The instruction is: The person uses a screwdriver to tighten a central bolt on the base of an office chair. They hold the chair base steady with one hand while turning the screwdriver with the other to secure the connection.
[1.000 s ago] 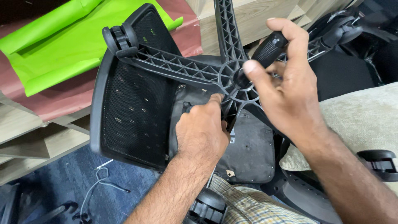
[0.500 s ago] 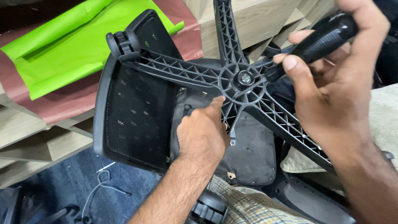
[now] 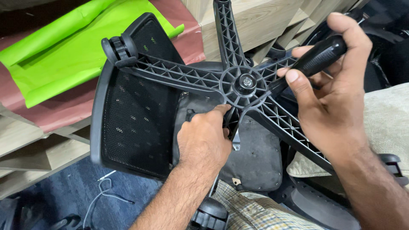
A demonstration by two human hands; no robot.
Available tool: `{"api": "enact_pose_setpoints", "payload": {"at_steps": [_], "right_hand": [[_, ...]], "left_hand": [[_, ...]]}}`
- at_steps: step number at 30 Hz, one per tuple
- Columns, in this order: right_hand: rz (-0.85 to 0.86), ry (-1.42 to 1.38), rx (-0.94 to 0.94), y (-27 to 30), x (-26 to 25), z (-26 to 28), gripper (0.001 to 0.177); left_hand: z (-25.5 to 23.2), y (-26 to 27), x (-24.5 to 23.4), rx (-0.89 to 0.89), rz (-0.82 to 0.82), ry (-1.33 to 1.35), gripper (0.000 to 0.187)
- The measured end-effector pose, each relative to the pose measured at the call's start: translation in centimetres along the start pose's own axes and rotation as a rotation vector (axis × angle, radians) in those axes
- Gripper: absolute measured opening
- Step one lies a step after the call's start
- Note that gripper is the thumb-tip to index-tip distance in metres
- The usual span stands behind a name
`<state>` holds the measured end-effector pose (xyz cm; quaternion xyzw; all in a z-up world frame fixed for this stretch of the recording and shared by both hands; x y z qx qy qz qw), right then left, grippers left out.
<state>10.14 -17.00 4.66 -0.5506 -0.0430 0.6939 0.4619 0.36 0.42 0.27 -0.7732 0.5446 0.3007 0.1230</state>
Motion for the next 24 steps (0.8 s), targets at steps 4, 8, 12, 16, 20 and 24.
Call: {"api": "enact_pose_setpoints", "payload": {"at_steps": [4, 8, 12, 16, 20, 24], "right_hand": [[0.039, -0.013, 0.004, -0.4, 0.9, 0.4, 0.066], [0.072, -0.156, 0.139, -0.2, 1.9, 1.6, 0.067], [0.067, -0.004, 0.093, -0.9, 2.1, 2.4, 0.069], [0.092, 0.047, 0.337, -1.8, 2.0, 2.4, 0.056], [0.1, -0.062, 0.255, -1.7, 1.5, 2.9, 0.063], [0.085, -0.173, 0.128, -1.6, 1.9, 2.9, 0.069]], "left_hand": [[-0.1, 0.0, 0.0, -0.013, 0.014, -0.003, 0.051], [-0.1, 0.0, -0.1, -0.015, 0.011, -0.004, 0.05], [-0.2, 0.0, -0.1, -0.005, 0.004, -0.001, 0.05], [-0.3, 0.0, -0.2, -0.017, 0.02, 0.009, 0.048], [-0.2, 0.0, -0.1, -0.026, 0.029, 0.001, 0.047], [0.2, 0.0, 0.0, 0.019, -0.003, 0.031, 0.05]]}}
Point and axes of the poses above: each hand's wrist, its own y-axis away from the middle knuckle, its own x-axis out of the palm, z = x × y, the point moved 1 cm from there along -y, towards the middle knuckle, and after that the axes turned 14 degrees about y, right-handed, at the moved point
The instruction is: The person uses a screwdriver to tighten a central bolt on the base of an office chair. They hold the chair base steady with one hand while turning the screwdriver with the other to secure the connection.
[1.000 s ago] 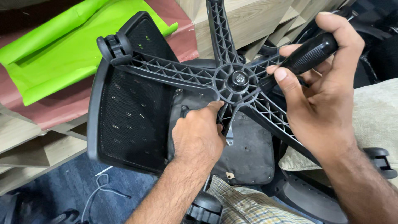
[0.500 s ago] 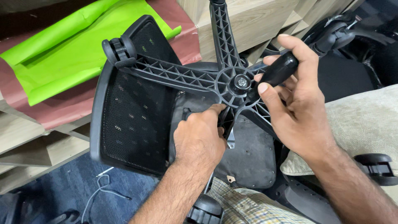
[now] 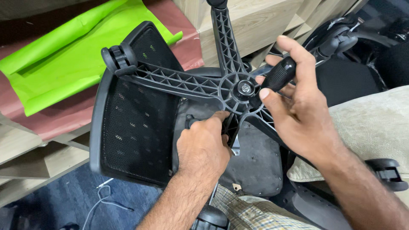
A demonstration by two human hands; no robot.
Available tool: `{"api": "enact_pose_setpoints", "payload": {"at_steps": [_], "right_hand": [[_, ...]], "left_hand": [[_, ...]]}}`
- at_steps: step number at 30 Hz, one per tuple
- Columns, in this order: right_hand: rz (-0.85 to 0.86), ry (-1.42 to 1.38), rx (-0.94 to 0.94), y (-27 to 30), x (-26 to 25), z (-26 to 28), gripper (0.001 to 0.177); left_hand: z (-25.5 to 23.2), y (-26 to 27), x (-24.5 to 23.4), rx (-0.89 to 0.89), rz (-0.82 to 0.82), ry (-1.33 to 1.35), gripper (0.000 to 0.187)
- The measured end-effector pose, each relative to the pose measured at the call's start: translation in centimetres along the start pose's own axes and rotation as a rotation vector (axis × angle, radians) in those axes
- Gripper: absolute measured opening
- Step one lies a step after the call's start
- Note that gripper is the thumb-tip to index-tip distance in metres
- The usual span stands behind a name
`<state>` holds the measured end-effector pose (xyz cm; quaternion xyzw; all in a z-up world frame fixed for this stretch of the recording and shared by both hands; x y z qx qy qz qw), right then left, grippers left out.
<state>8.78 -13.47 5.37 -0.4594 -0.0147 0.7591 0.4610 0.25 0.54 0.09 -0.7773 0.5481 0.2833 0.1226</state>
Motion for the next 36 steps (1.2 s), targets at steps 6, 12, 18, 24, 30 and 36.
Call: {"api": "enact_pose_setpoints", "payload": {"at_steps": [6, 12, 18, 24, 30, 36], "right_hand": [[-0.08, 0.299, 0.228, 0.0, 0.9, -0.3, 0.07], [-0.182, 0.253, -0.09, 0.6, -2.4, -0.5, 0.054], [-0.25, 0.292, 0.175, 2.2, -5.5, -1.2, 0.02], [-0.277, 0.298, 0.132, 5.1, -5.9, -0.1, 0.021], [-0.279, 0.331, 0.172, 5.1, -5.6, 0.6, 0.022], [-0.282, 0.352, 0.169, 4.1, -5.0, 0.9, 0.023]], "left_hand": [[0.5, 0.0, 0.4, 0.043, -0.032, 0.008, 0.035], [0.9, 1.1, -0.2, 0.021, 0.068, 0.112, 0.038], [0.6, 2.3, -1.4, 0.043, 0.202, 0.156, 0.053], [0.0, 2.7, -0.9, 0.19, 0.24, 0.093, 0.084], [2.8, 2.8, -1.1, -0.116, 0.33, 0.748, 0.115], [9.2, 3.4, -5.5, -0.132, -0.381, 1.062, 0.087]]}}
Point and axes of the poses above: each hand's wrist, its own y-axis away from the middle knuckle, its own x-axis out of the palm, z = x × y, the point moved 1 cm from there along -y, towards the middle knuckle, and after that the axes turned 14 degrees about y, right-handed, at the moved point
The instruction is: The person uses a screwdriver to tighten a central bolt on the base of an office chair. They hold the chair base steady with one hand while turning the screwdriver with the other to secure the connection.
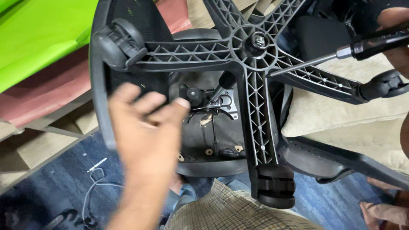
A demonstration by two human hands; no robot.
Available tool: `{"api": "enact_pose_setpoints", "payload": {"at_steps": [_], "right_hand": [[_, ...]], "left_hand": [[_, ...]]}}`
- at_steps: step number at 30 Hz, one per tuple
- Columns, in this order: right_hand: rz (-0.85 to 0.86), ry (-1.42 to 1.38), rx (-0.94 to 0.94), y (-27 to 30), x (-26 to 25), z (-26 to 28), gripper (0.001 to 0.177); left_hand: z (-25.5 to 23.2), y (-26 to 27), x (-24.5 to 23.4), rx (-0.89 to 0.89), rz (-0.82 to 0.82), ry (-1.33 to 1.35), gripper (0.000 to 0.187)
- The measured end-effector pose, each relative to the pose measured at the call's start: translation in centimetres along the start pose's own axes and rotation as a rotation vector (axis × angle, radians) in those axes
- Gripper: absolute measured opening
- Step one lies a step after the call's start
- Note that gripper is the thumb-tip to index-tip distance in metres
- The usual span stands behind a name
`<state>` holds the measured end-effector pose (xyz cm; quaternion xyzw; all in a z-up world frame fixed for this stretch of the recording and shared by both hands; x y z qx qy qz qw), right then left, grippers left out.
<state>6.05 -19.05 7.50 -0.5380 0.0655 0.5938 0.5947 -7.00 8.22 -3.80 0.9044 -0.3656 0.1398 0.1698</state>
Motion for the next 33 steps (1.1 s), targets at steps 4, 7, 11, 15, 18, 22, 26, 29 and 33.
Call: {"api": "enact_pose_setpoints", "payload": {"at_steps": [4, 7, 11, 15, 18, 22, 26, 29, 33], "right_hand": [[0.012, 0.01, -0.025, -1.4, 0.5, 0.5, 0.024], [0.019, 0.011, -0.046, -2.0, 0.9, 0.9, 0.025], [0.017, 0.022, -0.035, -1.8, 0.3, 1.4, 0.026], [0.028, 0.017, -0.029, -0.3, -0.2, 2.5, 0.027], [0.051, -0.023, -0.036, 1.0, -0.2, 3.4, 0.027], [0.092, -0.075, -0.054, 2.2, -0.5, 5.0, 0.028], [0.149, -0.081, -0.046, 3.7, -0.8, 7.7, 0.029], [0.177, -0.076, 0.028, 5.2, -0.6, 9.7, 0.03], [0.237, -0.161, 0.127, 5.9, -0.3, 10.3, 0.033]], "left_hand": [[-4.0, -4.7, -4.6, 0.707, 0.279, -0.404, 0.103], [-6.2, -8.2, -4.6, 0.865, 0.419, -0.72, 0.104], [-7.1, -8.3, -3.6, 0.59, 0.393, -0.802, 0.076], [-7.2, -5.5, -4.1, 0.324, 0.337, -0.853, 0.063], [-7.1, -2.2, -4.3, 0.285, 0.366, -0.666, 0.087], [-6.0, 3.3, -2.9, 0.298, 0.331, -0.413, 0.089], [-4.3, 7.6, -1.1, -0.207, 0.037, -0.448, 0.073], [-4.1, 9.1, -0.7, -0.116, 0.1, -0.413, 0.071], [-4.4, 11.0, -1.2, 0.387, 0.275, -0.451, 0.061]]}}
Point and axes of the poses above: each hand's wrist, its own y-axis away from the middle knuckle, its own x-axis out of the palm, z = x × y, the point moved 1 cm from there along -y, towards the middle knuckle, and after that the axes turned 14 degrees about y, right-handed, at the moved point
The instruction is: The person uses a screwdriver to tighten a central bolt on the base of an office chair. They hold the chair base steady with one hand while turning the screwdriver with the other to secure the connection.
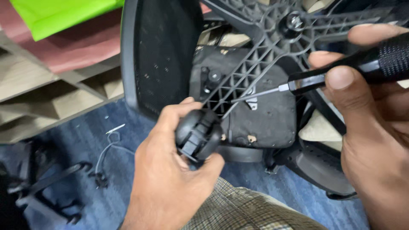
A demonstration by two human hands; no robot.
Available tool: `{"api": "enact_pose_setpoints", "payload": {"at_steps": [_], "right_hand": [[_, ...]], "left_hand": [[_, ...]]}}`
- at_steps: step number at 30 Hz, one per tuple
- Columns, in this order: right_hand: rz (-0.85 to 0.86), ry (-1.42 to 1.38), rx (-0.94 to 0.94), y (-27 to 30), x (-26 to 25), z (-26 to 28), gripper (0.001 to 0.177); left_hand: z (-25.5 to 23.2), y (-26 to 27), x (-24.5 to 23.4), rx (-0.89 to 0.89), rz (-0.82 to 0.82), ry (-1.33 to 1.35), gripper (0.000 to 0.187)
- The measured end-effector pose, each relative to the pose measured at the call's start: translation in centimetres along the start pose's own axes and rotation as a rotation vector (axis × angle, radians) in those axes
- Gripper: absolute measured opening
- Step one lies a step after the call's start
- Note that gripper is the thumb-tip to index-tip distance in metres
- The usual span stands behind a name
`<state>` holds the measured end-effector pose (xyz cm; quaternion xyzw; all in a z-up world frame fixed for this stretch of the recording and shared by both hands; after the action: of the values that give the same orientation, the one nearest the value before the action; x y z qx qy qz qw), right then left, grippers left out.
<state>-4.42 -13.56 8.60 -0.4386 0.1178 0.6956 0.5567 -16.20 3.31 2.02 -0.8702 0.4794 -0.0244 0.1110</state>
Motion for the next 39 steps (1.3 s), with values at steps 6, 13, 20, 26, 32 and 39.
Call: {"api": "enact_pose_setpoints", "payload": {"at_steps": [6, 13, 20, 26, 32, 39], "right_hand": [[0.049, 0.008, -0.061, 1.1, 0.7, -2.9, 0.032], [0.158, -0.223, -0.143, 1.5, -1.0, -9.8, 0.014], [0.172, -0.258, -0.182, 1.6, -1.4, -9.2, 0.032], [0.165, -0.145, -0.206, 2.1, -1.3, -6.5, 0.034], [0.193, -0.188, -0.227, 1.4, -0.9, -4.7, 0.029], [0.148, -0.056, -0.332, -0.2, -2.0, -1.8, 0.04]], "left_hand": [[-0.6, 2.3, 2.0, -0.421, 0.038, 0.093, 0.064], [-2.2, 3.3, 4.1, -0.192, -0.098, 0.158, 0.056], [-2.0, 3.0, 4.5, -0.392, -0.069, 0.178, 0.061], [-2.2, 3.4, 5.3, -0.347, -0.084, 0.159, 0.057], [-2.5, 3.5, 5.4, -0.357, -0.043, 0.312, 0.063], [-2.0, 1.7, 4.7, -0.558, -0.001, -0.08, 0.042]]}}
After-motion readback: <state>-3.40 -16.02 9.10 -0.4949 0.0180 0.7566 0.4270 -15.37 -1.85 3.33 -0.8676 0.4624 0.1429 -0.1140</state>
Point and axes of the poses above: each hand's wrist, its own y-axis away from the middle knuckle, its own x-axis out of the palm, z = x × y, the point moved 1 cm from there along -y, towards the middle knuckle, and after that the axes turned 14 degrees about y, right-handed, at the moved point
